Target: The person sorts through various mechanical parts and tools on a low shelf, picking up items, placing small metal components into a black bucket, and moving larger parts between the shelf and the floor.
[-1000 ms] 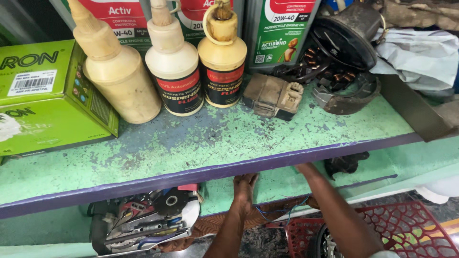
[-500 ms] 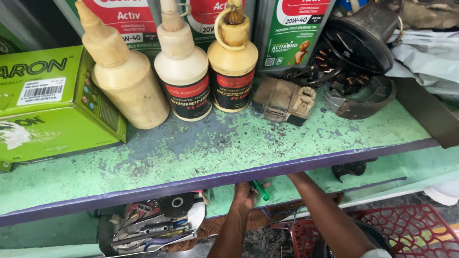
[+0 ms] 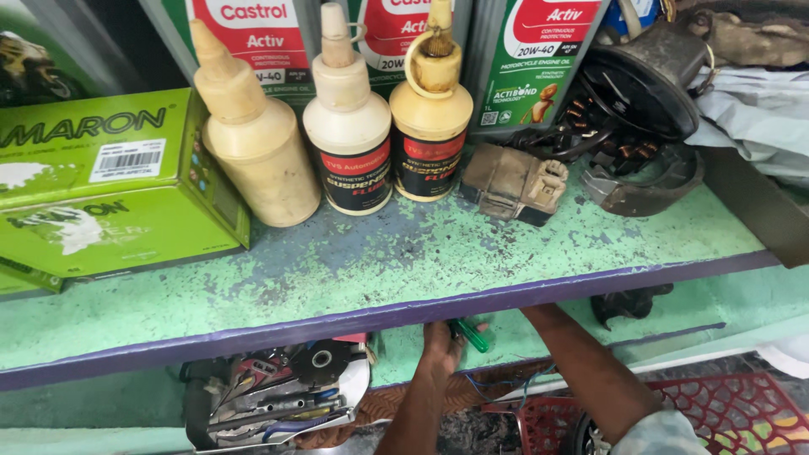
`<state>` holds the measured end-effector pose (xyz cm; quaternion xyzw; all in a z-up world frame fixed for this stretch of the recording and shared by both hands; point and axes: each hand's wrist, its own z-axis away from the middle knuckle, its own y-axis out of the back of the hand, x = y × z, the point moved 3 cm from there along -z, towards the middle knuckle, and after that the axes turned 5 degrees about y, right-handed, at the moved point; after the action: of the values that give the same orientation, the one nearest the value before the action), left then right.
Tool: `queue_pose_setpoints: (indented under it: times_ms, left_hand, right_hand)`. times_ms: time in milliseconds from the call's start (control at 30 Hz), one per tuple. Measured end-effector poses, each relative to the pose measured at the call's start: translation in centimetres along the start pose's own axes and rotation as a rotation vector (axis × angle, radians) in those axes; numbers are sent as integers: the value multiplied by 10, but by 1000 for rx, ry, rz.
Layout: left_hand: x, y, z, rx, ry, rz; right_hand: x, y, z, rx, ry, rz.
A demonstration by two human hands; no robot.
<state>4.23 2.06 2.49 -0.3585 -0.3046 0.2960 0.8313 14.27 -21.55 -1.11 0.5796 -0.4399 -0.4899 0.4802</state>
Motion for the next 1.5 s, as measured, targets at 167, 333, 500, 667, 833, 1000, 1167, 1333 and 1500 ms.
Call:
queue_pose_setpoints:
  times_ms: [167,333,500,667,833,1000,1167,1333,1500]
  left_hand:
    - [1,2,1,-97,-22,-50]
    - [-1,3,-4,-104,-69,-17]
    - [-1,-3,4,11,-50,78]
    - [-1,-9,20,-140,-65,-258]
    - [-49,-18,52,-281,128,-242]
    - [-118,-11,66,-200,240,-316]
    - [-188,-9,77,-195,344,-314]
    - [-243,-27,90,-242,523,-306]
    - [-313,-20,86,-301,507,-411]
  right_hand:
    - [-7,-2,1,25,51,21]
    - [-13,-15,29,103,95,18]
    - [-32,-16,78,375,123,-16]
    - [-73,-2,141,166,-351,-951]
    - [-89,24,202,327,-345,-947]
    - [-87,36,278,511,-286,-833]
    - [-75,31,343,467,-513,-868]
    - [-47,24,396,461,-644,-790]
    - [-21,12,458,535,-734,-967]
